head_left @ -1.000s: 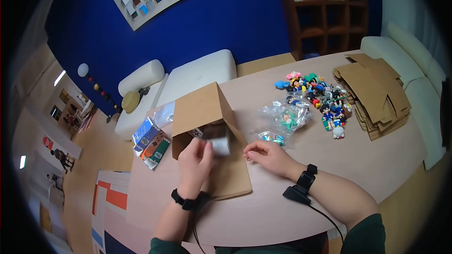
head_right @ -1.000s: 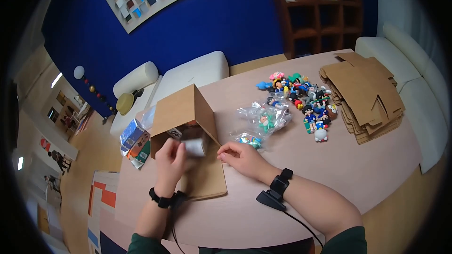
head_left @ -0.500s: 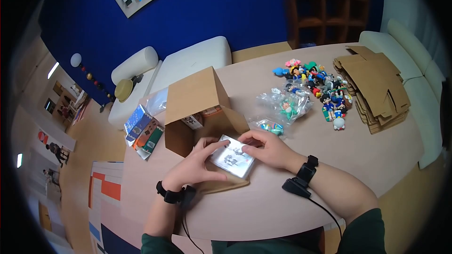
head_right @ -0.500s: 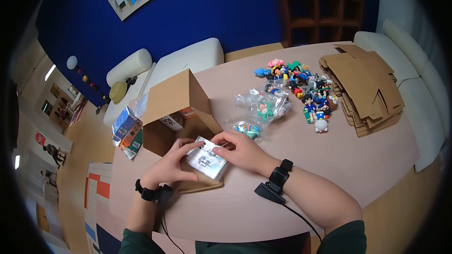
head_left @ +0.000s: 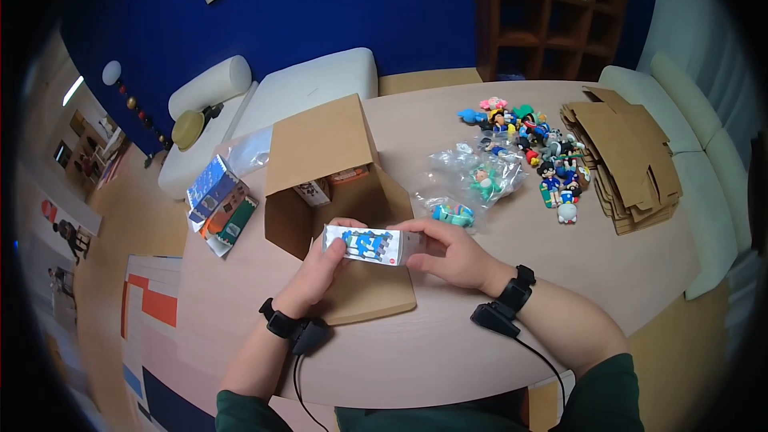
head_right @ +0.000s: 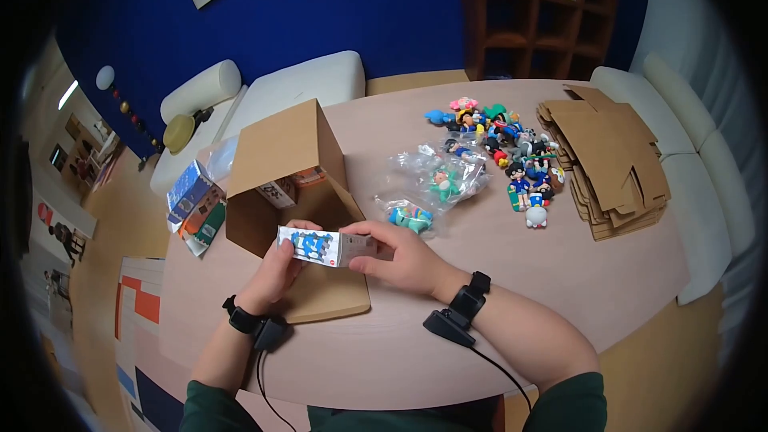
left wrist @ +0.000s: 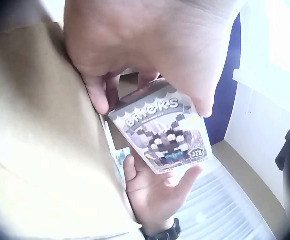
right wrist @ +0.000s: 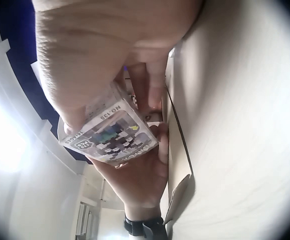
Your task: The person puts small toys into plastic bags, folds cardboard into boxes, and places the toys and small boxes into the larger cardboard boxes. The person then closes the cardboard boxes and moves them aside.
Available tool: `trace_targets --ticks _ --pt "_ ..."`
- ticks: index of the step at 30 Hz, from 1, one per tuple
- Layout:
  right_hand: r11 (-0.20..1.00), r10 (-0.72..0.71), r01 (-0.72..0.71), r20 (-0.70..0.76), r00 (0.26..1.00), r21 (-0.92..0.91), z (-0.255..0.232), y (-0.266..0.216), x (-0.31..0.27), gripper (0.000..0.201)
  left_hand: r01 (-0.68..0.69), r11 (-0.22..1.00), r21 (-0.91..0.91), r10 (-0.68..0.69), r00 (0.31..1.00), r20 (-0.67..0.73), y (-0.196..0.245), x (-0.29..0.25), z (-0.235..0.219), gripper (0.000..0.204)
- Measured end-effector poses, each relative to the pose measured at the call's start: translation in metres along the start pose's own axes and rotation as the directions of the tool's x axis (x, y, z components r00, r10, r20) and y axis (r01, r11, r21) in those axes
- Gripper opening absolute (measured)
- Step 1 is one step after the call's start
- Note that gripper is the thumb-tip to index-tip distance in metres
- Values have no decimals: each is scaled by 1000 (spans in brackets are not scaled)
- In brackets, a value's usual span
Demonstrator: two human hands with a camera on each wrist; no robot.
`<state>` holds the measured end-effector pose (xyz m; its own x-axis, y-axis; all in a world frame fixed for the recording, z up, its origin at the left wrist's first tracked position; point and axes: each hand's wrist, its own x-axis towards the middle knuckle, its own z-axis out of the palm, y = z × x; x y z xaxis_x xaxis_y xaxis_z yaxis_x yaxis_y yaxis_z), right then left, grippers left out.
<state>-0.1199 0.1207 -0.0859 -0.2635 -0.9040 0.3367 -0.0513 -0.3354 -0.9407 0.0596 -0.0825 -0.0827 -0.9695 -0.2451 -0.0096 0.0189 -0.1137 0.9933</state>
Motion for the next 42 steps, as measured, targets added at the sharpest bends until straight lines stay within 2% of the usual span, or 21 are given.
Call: trace_targets --ticks 1,2,3,5,7,9,13,16,17,19,21,22,23,25,26,28,30,32,35,37,42 --pt "993 57 -55 18 998 -102 0 -7 -2 39 22 994 -108 -26 999 -34 -3 -1 0 62" --pt "973 116 -107 32 993 -205 0 -9 -3 38 21 993 -120 -26 999 -39 -7 -4 -2 62" --pt "971 128 -117 38 991 -210 0 -4 -4 38 0 998 -56 -3 999 -42 -10 -7 -4 59" --pt "974 126 -139 -82 989 -178 2 10 -7 38 -16 1000 -11 15 999 -50 -15 -11 -2 56" --pt "950 215 -237 -122 969 -204 5 -3 -7 41 -3 998 56 10 992 -130 -4 -11 8 51" --pt "993 76 -96 -243 967 -73 12 -5 -2 47 -12 1000 -21 8 982 -189 -3 -7 10 48" --pt "978 193 -202 -156 969 -43 7 -13 -2 59 -9 1000 -11 7 981 -193 -5 -4 12 45" --pt "993 114 -118 -217 969 -3 11 -7 -1 57 -34 999 16 37 979 -202 -7 -7 12 46" --pt "993 114 -118 -217 970 -7 10 -4 -2 57 -53 998 30 58 977 -204 -8 -9 12 53" --pt "960 100 -136 -151 983 -246 11 -5 2 50 -76 996 46 84 975 -206 -11 -9 8 60" --pt "949 42 -84 -142 989 -305 12 -13 3 45 -175 984 -41 173 983 -59 -14 -6 2 84" --pt "885 -137 95 -59 989 -457 11 -14 3 46 -185 959 -214 192 981 11 -12 -6 5 101" --pt "771 -295 269 50 954 -578 12 -14 3 47 -184 960 -210 190 982 7 -6 -9 7 101" --pt "779 -323 291 42 945 -555 15 -10 2 48 -45 978 -206 53 998 37 3 -10 9 104" --pt "840 -274 227 -24 961 -492 15 -4 0 47 -17 981 -192 24 999 36 4 -10 5 113" --pt "891 -220 164 -88 971 -423 12 -1 -1 46 -31 992 -122 32 999 9 4 -9 3 118" --pt "852 -200 152 -44 979 -500 7 -2 1 46 -43 998 -53 42 999 -15 1 -8 1 123" --pt "840 -207 169 -17 978 -516 6 -6 2 46 -11 985 -173 6 1000 -29 -4 -7 0 128" --pt "843 -239 199 -17 971 -500 7 -3 0 45 17 974 -226 -16 1000 7 0 -6 1 129" --pt "858 -263 212 -46 964 -468 7 -3 0 45 21 973 -231 -19 1000 10 0 -5 1 129" --pt "789 -278 231 4 960 -569 5 -9 1 48 24 977 -211 -21 1000 16 1 -4 0 127"
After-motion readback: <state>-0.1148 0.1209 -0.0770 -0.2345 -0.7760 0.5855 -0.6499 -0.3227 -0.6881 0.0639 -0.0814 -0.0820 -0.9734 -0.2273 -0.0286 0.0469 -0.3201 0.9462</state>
